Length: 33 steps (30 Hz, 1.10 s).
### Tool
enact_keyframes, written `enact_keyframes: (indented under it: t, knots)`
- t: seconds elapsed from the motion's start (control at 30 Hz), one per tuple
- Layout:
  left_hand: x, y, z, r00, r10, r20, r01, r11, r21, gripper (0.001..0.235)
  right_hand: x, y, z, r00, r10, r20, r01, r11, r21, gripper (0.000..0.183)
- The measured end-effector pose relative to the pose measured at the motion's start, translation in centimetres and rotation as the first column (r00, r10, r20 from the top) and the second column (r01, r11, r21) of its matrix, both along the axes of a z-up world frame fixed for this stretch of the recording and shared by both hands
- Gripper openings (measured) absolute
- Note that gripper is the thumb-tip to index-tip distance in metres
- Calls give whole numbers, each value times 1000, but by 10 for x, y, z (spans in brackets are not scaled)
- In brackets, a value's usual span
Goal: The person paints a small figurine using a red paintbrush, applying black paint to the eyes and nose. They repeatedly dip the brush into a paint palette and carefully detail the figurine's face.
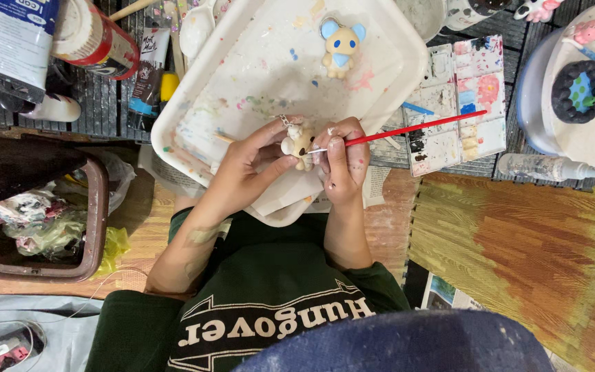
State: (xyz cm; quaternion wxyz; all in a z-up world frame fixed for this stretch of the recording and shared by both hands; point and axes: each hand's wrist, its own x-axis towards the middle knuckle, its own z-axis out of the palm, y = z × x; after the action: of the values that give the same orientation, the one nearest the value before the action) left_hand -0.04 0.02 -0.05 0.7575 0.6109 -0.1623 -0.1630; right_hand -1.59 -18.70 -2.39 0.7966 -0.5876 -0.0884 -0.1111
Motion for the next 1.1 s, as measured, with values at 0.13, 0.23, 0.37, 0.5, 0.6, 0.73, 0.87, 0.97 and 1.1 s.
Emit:
enact_keyframes:
  t: [0.13,0.23,0.37,0.5,0.6,0.73,0.87,0.97,1.1]
  knots:
    - [0,0,-1,1000,-1,8,1,1000,0,52,-1,0,0,1000,-1,-10,1,1000,21,17]
    - [1,0,-2,1000,2,16,-2,1000,6,52,0,0,0,1000,-6,-25,7,1000,25,18]
    - [1,0,-1,1000,3,11,-3,1000,5,52,0,0,0,1000,-7,-12,8,1000,20,18]
    - [0,0,1,1000,-8,-14,7,1000,-20,52,0,-1,-2,1000,-10,-25,11,1000,26,17]
    - [0,0,1,1000,-2,6,2,1000,-14,52,0,-2,-3,999,-7,-35,8,999,39,16]
    - [1,0,1,1000,-5,11,5,1000,0,52,2,-1,-3,1000,-7,-22,8,999,49,14]
    - [1,0,2,1000,-6,3,5,1000,26,52,1,0,-1,998,-39,-43,44,989,140,13]
    - [-1,-1,2,1000,4,9,-4,1000,12,52,6,-5,0,997,-74,9,72,982,172,14]
    - [-1,-1,-7,998,-2,-58,2,1000,5,55,5,-6,2,986,-156,-66,168,937,305,13]
